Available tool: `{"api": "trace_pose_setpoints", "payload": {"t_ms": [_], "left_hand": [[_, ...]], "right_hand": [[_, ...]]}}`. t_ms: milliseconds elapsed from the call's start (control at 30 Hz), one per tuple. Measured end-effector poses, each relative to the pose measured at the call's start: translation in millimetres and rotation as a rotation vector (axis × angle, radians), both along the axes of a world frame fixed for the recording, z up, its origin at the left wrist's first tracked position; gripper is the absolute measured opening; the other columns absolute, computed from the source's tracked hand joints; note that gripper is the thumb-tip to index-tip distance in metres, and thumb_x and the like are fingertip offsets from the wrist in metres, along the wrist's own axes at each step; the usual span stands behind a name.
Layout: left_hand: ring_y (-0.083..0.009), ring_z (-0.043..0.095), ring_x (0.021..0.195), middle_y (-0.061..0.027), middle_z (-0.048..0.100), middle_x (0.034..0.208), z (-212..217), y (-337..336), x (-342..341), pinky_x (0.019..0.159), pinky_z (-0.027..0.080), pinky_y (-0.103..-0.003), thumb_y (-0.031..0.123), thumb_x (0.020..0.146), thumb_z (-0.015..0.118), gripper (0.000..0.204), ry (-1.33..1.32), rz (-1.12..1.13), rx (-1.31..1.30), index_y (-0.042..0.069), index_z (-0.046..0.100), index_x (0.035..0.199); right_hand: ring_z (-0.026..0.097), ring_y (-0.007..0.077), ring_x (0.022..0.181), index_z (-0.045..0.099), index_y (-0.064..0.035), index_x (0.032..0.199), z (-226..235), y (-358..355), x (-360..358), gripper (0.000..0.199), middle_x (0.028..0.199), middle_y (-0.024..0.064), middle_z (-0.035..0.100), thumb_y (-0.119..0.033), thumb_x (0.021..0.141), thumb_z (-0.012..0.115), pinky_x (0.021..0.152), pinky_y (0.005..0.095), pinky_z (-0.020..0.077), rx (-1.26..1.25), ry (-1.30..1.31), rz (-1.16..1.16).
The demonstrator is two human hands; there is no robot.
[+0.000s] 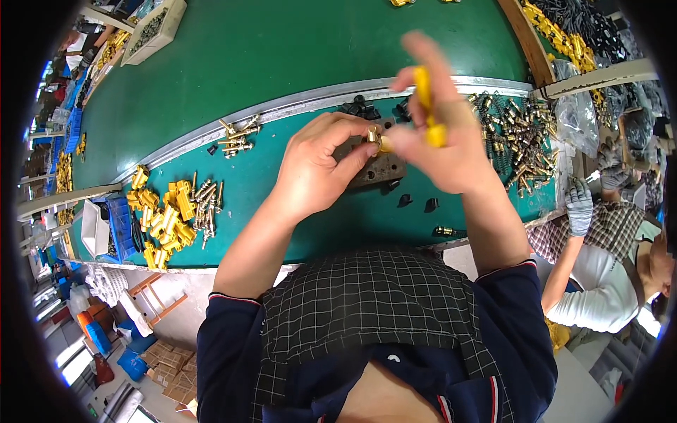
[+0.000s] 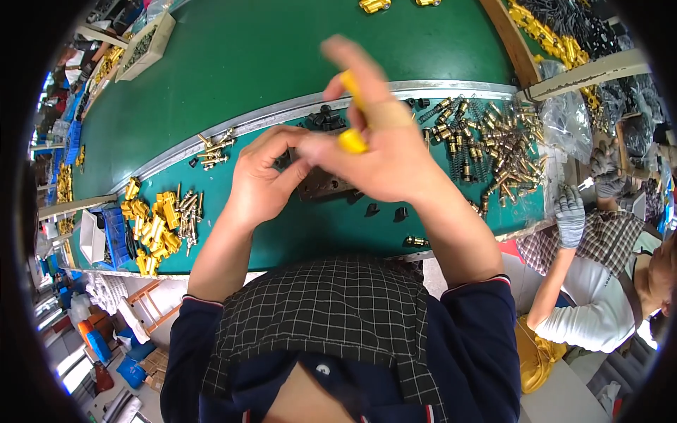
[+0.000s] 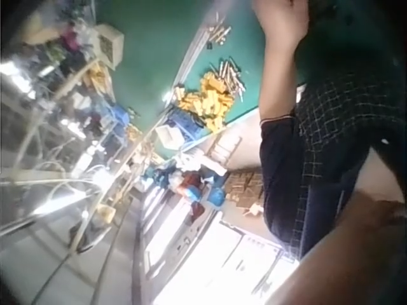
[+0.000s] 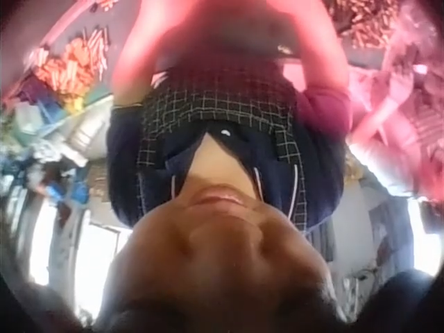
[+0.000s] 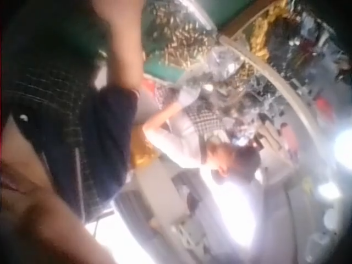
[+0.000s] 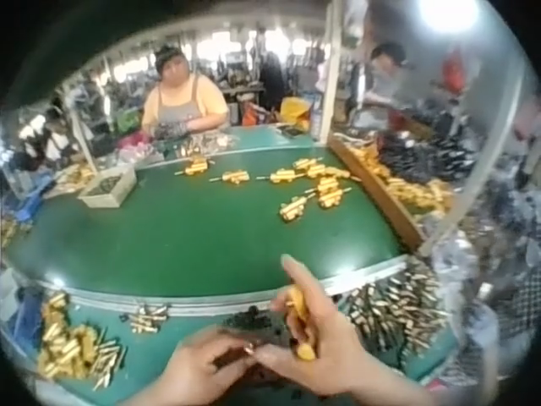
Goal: Trimming and assembling small hardware components at a manual workstation using pliers.
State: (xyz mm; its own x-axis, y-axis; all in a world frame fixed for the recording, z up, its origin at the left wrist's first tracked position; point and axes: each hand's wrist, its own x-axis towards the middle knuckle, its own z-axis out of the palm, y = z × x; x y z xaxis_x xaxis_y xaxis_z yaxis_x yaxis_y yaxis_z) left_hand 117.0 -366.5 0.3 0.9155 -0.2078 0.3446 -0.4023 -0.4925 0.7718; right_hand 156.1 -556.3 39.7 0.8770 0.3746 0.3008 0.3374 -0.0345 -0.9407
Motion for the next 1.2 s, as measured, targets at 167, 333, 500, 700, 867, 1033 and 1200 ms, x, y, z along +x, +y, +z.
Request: {"api": "trace_pose_setpoints", "payload": {"t_ms": [167,333,500,700,867,1033,1200], "left_hand": [[-0.0237,0.064,0.089,-0.0089,0.066,0.097,12,-6,-7,0.076,0.052,-0.032,0.000,0.077,0.070,0.023,0.052,-0.055,-0.045,0.002,0.064,0.098],[-0.0230,0.065,0.086,-0.0094,0.067,0.096,11,-10,-6,0.074,0.052,-0.030,-0.003,0.078,0.069,0.021,0.051,-0.051,-0.100,0.001,0.064,0.097],[-0.0236,0.066,0.084,-0.0101,0.067,0.094,12,-11,-6,0.072,0.052,-0.030,-0.002,0.077,0.070,0.020,0.028,-0.014,-0.082,0.001,0.065,0.096],[-0.0237,0.066,0.085,-0.0103,0.067,0.095,11,-12,-7,0.073,0.053,-0.030,-0.002,0.076,0.070,0.020,0.013,0.001,-0.067,0.001,0.065,0.095],[-0.0238,0.066,0.085,-0.0101,0.067,0.095,11,-12,-6,0.073,0.053,-0.031,-0.002,0.076,0.070,0.020,0.014,0.009,-0.061,0.001,0.065,0.095],[-0.0239,0.066,0.085,-0.0100,0.067,0.095,10,-12,-7,0.073,0.054,-0.031,-0.003,0.076,0.070,0.020,0.034,0.021,-0.068,0.001,0.064,0.095],[-0.0237,0.067,0.084,-0.0101,0.068,0.095,11,-12,-7,0.072,0.054,-0.030,-0.003,0.076,0.070,0.021,0.028,0.018,-0.060,0.001,0.064,0.095]], "right_hand": [[0.043,0.0082,0.067,0.033,-0.0011,0.134,7,-6,4,0.063,0.100,0.0087,0.053,-0.011,0.080,0.064,0.058,0.0227,0.0406,0.847,0.056,-0.086],[0.044,0.0088,0.069,0.038,-0.0009,0.127,0,6,7,0.049,0.097,0.0100,0.052,-0.011,0.084,0.059,0.059,0.0223,0.0410,0.903,-0.056,-0.010],[0.041,0.0130,0.074,0.038,-0.0046,0.129,-9,10,6,0.044,0.099,0.0076,0.048,-0.024,0.092,0.047,0.064,0.0275,0.0397,0.763,-0.148,-0.030],[0.041,0.0132,0.073,0.037,-0.0050,0.130,-13,13,4,0.043,0.099,0.0079,0.048,-0.022,0.092,0.048,0.064,0.0272,0.0391,0.702,-0.187,-0.036],[0.041,0.0127,0.072,0.037,-0.0048,0.130,-9,14,2,0.043,0.099,0.0077,0.048,-0.022,0.092,0.049,0.063,0.0269,0.0390,0.771,-0.173,-0.039],[0.041,0.0123,0.072,0.037,-0.0048,0.130,-10,15,2,0.045,0.099,0.0078,0.048,-0.022,0.091,0.050,0.063,0.0266,0.0397,0.745,-0.158,-0.041],[0.042,0.0120,0.072,0.038,-0.0047,0.130,-12,18,2,0.045,0.099,0.0076,0.048,-0.021,0.090,0.051,0.064,0.0266,0.0404,0.718,-0.157,-0.073]]}}
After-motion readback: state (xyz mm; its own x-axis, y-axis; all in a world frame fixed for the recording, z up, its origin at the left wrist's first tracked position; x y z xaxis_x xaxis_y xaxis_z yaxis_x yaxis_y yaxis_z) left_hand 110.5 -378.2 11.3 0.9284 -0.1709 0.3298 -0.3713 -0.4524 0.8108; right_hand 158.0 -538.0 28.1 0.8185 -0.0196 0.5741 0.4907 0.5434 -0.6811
